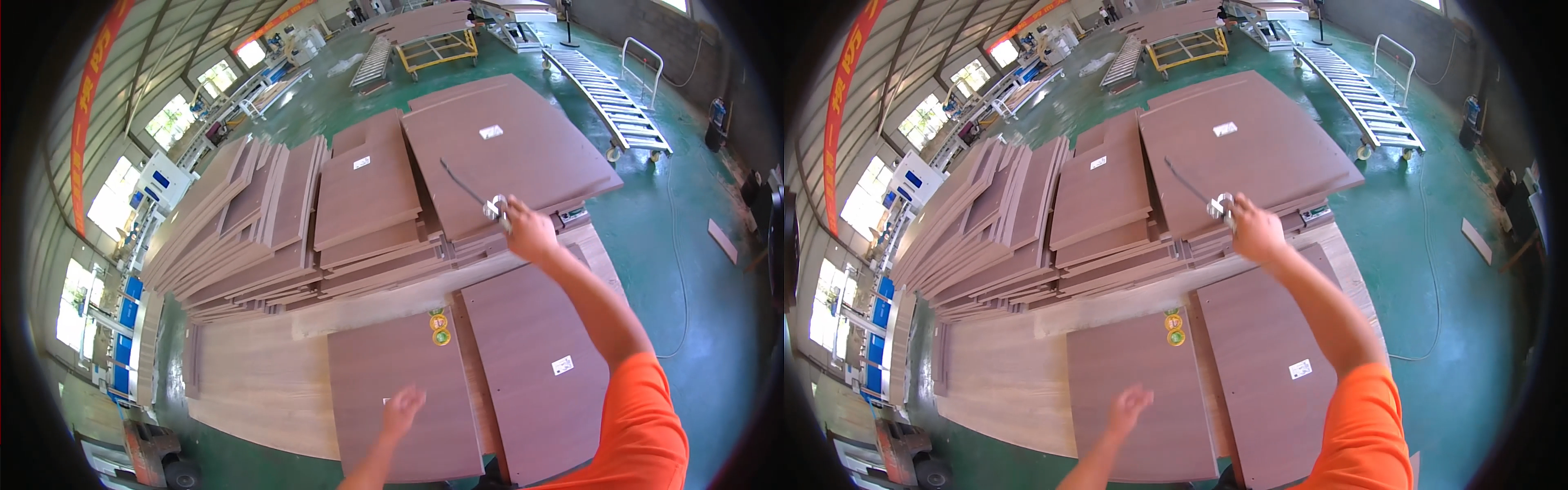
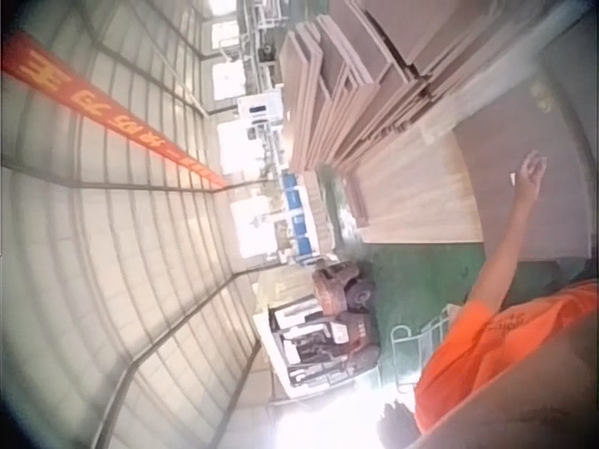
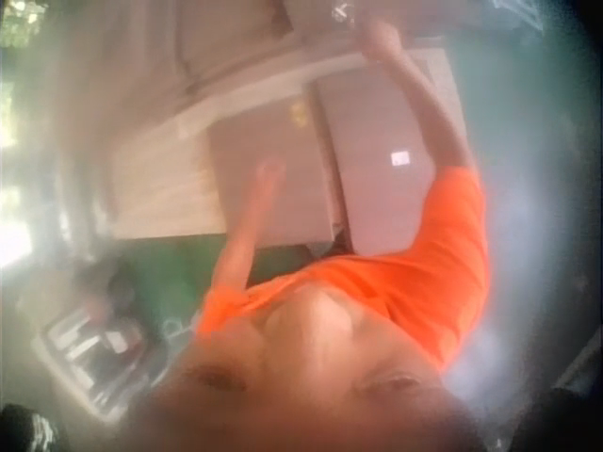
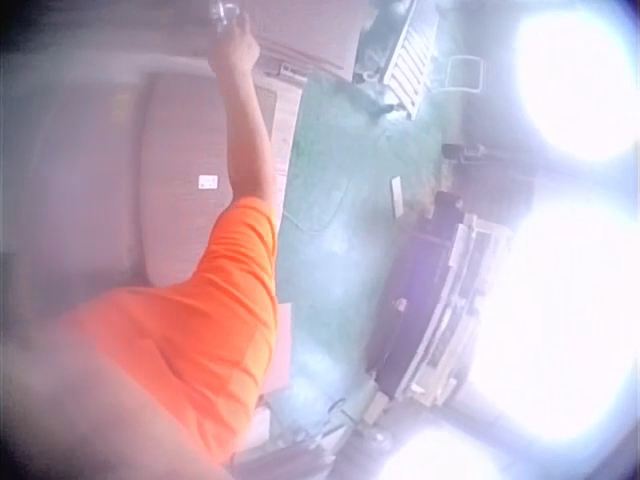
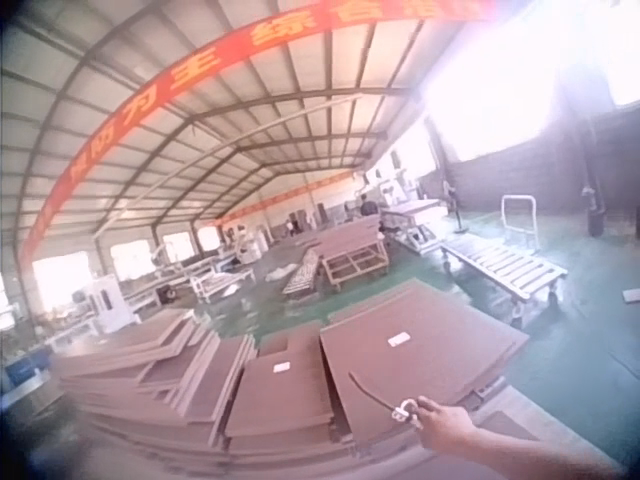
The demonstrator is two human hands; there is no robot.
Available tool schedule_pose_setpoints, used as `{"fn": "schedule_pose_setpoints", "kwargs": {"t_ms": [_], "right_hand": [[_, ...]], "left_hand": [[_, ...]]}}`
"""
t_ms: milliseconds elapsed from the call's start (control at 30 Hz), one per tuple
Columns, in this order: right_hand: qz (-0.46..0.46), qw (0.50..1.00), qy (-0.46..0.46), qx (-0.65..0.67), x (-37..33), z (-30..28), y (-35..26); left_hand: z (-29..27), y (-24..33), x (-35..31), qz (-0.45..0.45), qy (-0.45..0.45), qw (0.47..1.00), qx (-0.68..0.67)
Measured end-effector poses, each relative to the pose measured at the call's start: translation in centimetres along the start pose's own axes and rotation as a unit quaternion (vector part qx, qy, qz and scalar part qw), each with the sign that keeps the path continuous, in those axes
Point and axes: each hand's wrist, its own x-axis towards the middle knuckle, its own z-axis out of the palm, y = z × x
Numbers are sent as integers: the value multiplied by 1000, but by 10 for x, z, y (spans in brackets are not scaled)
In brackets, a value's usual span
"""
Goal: The person pushes a cart carrying a wood panel, picks it up, and feeds it into a processing machine. They use a hand-held air nozzle to clean the work surface and then place another panel into the machine.
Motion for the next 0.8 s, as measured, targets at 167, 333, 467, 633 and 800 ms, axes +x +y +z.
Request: {"fn": "schedule_pose_setpoints", "kwargs": {"t_ms": [167, 333, 467, 633, 800], "right_hand": [[86, 969, 66, 223, -149, -60, -8], [388, 718, 196, 543, -278, -75, 31], [396, 624, 181, 649, -309, -95, 2], [399, 653, 57, 641, -321, -105, -19], [373, 651, -28, 660, -356, -75, -82]], "left_hand": [[67, 132, 105, -67, -102, 963, -242], [110, 165, 128, -51, -195, 913, -355], [107, 137, 81, -82, -232, 911, -330], [87, 128, 18, -62, -168, 934, -309], [15, 149, -84, 11, -37, 946, -321]]}}
